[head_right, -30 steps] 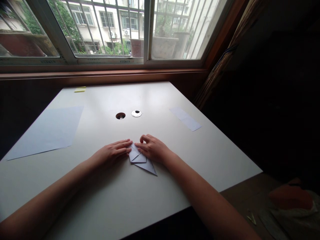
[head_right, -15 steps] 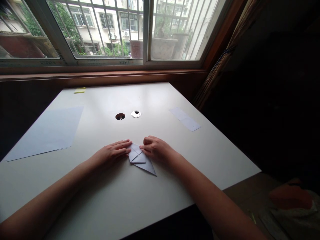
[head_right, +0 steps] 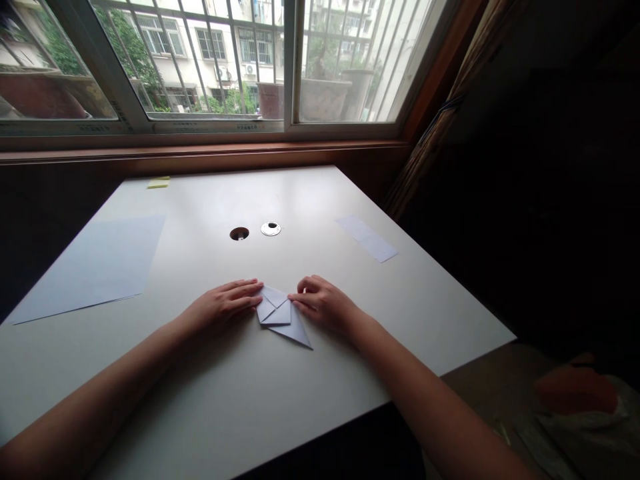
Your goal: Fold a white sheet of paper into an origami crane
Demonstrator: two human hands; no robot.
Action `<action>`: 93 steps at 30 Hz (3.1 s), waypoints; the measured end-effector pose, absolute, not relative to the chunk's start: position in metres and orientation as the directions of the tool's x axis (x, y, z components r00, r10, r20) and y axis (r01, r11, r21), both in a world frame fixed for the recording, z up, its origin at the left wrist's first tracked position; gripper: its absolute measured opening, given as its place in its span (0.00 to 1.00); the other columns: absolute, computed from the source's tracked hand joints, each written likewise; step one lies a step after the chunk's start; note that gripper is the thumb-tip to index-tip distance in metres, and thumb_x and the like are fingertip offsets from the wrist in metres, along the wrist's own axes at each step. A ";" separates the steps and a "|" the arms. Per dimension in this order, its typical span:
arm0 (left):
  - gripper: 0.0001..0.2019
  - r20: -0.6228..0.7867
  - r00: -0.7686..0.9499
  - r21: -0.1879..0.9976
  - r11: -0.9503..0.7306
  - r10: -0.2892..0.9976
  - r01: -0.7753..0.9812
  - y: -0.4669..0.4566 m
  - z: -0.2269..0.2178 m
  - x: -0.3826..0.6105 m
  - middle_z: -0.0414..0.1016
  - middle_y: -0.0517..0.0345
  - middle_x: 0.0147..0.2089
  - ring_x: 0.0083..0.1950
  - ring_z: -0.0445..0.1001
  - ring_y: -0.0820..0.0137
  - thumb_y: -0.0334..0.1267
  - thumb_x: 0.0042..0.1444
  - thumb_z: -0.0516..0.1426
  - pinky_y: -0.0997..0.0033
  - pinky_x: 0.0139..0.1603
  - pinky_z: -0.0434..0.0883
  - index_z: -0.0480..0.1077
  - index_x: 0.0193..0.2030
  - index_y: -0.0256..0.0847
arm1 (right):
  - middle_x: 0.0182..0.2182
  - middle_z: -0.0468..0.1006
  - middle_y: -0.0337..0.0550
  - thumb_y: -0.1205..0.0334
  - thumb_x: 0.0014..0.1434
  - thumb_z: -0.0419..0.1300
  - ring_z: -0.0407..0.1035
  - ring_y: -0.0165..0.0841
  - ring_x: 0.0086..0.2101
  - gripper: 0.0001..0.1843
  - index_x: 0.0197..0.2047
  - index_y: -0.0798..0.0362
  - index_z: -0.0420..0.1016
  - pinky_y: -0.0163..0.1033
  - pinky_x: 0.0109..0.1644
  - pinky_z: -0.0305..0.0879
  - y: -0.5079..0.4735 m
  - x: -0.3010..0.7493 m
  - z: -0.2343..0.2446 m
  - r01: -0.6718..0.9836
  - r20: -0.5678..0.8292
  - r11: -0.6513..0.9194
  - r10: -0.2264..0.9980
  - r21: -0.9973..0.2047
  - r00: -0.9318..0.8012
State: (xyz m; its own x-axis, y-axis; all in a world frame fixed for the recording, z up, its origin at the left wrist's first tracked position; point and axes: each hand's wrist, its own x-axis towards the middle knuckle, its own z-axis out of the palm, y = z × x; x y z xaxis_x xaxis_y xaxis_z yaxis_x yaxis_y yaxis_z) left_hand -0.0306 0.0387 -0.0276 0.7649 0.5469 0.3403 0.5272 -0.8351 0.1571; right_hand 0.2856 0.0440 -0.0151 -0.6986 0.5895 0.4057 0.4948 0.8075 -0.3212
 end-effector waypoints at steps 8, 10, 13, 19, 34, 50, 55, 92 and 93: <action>0.19 0.329 0.792 0.079 -0.850 0.515 0.520 0.031 -0.017 -0.025 0.71 0.50 0.60 0.53 0.70 0.61 0.39 0.69 0.51 0.59 0.53 0.76 0.66 0.65 0.52 | 0.46 0.76 0.48 0.60 0.67 0.57 0.67 0.39 0.44 0.16 0.57 0.47 0.76 0.49 0.50 0.71 0.047 0.288 -0.014 0.557 0.483 0.775 0.626 -0.298 -0.612; 0.20 0.308 0.808 0.068 -0.859 0.502 0.507 0.029 -0.015 -0.023 0.71 0.49 0.58 0.50 0.69 0.62 0.38 0.68 0.51 0.59 0.52 0.75 0.65 0.66 0.51 | 0.47 0.77 0.48 0.57 0.66 0.59 0.67 0.40 0.45 0.17 0.57 0.47 0.76 0.50 0.52 0.70 0.044 0.280 -0.012 0.573 0.459 0.784 0.611 -0.238 -0.645; 0.21 0.289 0.821 0.054 -0.865 0.492 0.499 0.028 -0.015 -0.021 0.72 0.48 0.54 0.47 0.69 0.62 0.36 0.68 0.51 0.59 0.51 0.74 0.64 0.67 0.49 | 0.51 0.76 0.49 0.50 0.64 0.61 0.66 0.43 0.47 0.23 0.60 0.48 0.73 0.52 0.55 0.68 0.037 0.262 -0.012 0.587 0.395 0.795 0.595 -0.156 -0.700; 0.19 0.302 0.828 0.077 -0.878 0.472 0.472 0.028 -0.016 -0.022 0.73 0.46 0.49 0.47 0.69 0.62 0.35 0.69 0.49 0.62 0.50 0.74 0.65 0.65 0.41 | 0.54 0.76 0.47 0.57 0.68 0.56 0.66 0.42 0.49 0.19 0.61 0.47 0.71 0.51 0.56 0.69 0.032 0.244 -0.014 0.621 0.337 0.772 0.625 -0.135 -0.704; 0.18 0.328 0.805 0.143 -0.868 0.494 0.475 0.031 -0.008 -0.024 0.74 0.50 0.53 0.53 0.69 0.63 0.35 0.67 0.52 0.60 0.56 0.73 0.69 0.63 0.45 | 0.58 0.74 0.48 0.71 0.69 0.50 0.65 0.38 0.59 0.24 0.65 0.48 0.67 0.49 0.62 0.69 0.046 0.255 -0.022 0.471 0.352 0.856 0.517 -0.214 -0.780; 0.07 0.343 0.831 0.320 -0.887 0.437 0.334 0.026 0.008 -0.027 0.76 0.52 0.39 0.48 0.72 0.64 0.31 0.60 0.57 0.66 0.47 0.74 0.78 0.39 0.42 | 0.58 0.75 0.44 0.71 0.69 0.51 0.66 0.37 0.58 0.23 0.63 0.46 0.70 0.47 0.62 0.70 0.050 0.258 -0.027 0.467 0.363 0.845 0.534 -0.261 -0.764; 0.06 0.351 0.840 0.351 -0.890 0.414 0.292 0.024 0.013 -0.028 0.76 0.53 0.37 0.47 0.73 0.64 0.29 0.58 0.58 0.66 0.47 0.73 0.76 0.33 0.42 | 0.58 0.74 0.43 0.71 0.69 0.51 0.66 0.37 0.59 0.23 0.63 0.46 0.70 0.47 0.62 0.70 0.050 0.259 -0.030 0.472 0.367 0.842 0.538 -0.260 -0.758; 0.15 0.363 0.859 0.409 -0.890 0.362 0.202 0.032 -0.004 -0.038 0.77 0.50 0.54 0.50 0.73 0.64 0.28 0.58 0.56 0.61 0.50 0.75 0.75 0.50 0.45 | 0.59 0.74 0.44 0.73 0.68 0.52 0.65 0.37 0.61 0.23 0.62 0.46 0.71 0.49 0.63 0.69 0.055 0.267 -0.029 0.451 0.367 0.838 0.541 -0.306 -0.757; 0.16 0.376 0.853 0.419 -0.887 0.363 0.194 0.032 -0.005 -0.039 0.77 0.50 0.55 0.51 0.73 0.63 0.28 0.58 0.56 0.60 0.50 0.75 0.75 0.51 0.44 | 0.59 0.74 0.44 0.73 0.68 0.52 0.65 0.37 0.61 0.23 0.62 0.46 0.71 0.49 0.63 0.69 0.055 0.267 -0.028 0.451 0.368 0.837 0.543 -0.310 -0.754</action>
